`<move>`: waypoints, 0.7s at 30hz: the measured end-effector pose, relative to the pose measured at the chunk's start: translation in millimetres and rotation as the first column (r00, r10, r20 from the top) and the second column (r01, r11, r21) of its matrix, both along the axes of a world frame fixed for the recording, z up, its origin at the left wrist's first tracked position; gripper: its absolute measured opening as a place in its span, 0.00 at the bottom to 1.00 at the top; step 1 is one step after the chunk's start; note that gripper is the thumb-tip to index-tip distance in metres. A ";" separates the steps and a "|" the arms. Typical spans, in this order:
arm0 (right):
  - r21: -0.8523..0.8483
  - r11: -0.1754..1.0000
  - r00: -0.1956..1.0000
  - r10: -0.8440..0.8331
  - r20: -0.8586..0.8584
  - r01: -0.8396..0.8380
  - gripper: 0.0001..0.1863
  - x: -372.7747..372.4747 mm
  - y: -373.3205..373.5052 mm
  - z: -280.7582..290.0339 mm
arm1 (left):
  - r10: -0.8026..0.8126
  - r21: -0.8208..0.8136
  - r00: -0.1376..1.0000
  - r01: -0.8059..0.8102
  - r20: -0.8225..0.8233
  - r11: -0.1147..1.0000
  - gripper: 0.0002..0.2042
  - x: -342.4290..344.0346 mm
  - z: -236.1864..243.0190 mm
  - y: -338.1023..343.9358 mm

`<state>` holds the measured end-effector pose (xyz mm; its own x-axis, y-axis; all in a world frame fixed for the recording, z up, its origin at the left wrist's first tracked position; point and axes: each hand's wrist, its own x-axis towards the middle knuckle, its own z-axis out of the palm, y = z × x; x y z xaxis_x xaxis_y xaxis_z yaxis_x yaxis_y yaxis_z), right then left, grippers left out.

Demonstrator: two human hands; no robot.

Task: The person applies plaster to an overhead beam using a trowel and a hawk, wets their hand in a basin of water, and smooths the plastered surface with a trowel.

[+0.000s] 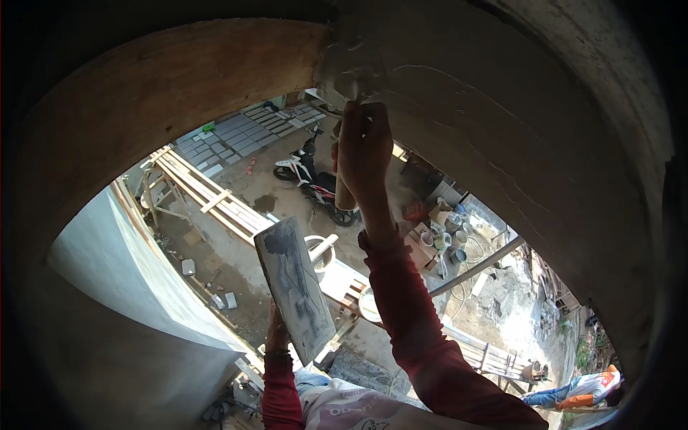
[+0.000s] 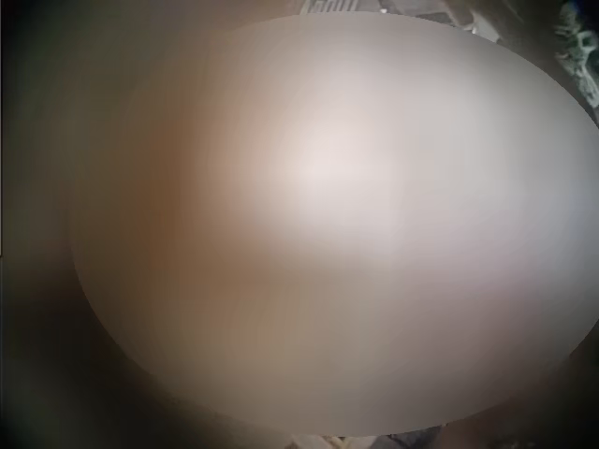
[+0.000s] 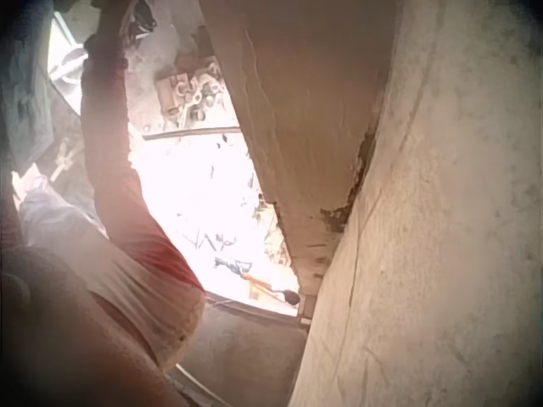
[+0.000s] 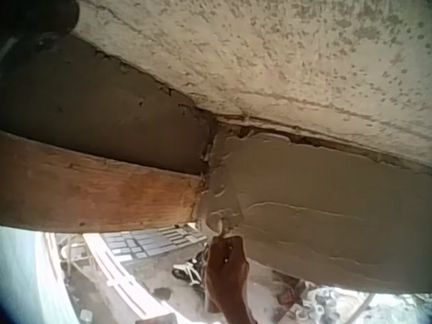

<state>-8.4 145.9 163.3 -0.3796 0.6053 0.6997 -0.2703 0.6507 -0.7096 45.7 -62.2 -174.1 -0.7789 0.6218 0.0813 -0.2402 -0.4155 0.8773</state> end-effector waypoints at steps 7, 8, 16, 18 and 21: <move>-0.062 0.993 0.980 -0.092 0.175 0.105 0.09 48.9 -21.8 -54.7 | -0.091 0.040 0.993 0.089 0.077 0.995 0.48 0.8 9.8 -1.1; -0.067 0.993 0.986 -0.090 0.137 0.100 0.09 53.2 -22.9 -56.0 | -0.071 0.022 0.985 0.069 0.155 0.997 0.38 3.6 21.4 3.7; 0.134 0.976 0.966 -0.143 -0.216 0.174 0.10 -41.8 -3.9 23.5 | 0.015 0.078 0.997 -0.020 0.070 0.997 0.29 10.8 4.1 2.2; 0.174 0.953 0.944 -0.200 -0.262 0.250 0.10 -55.0 1.7 30.2 | 0.005 0.042 0.998 -0.008 0.069 0.999 0.30 16.8 25.3 1.5; 0.209 0.926 0.888 -0.208 -0.411 0.314 0.11 -59.3 3.9 35.3 | 0.009 -0.004 0.999 -0.009 0.036 1.000 0.29 17.4 18.5 0.2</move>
<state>-67.7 149.8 198.6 0.0888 0.4194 0.9034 -0.2751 0.8821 -0.3824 63.1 -62.0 -155.6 -0.7870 0.6149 0.0509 -0.2679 -0.4148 0.8696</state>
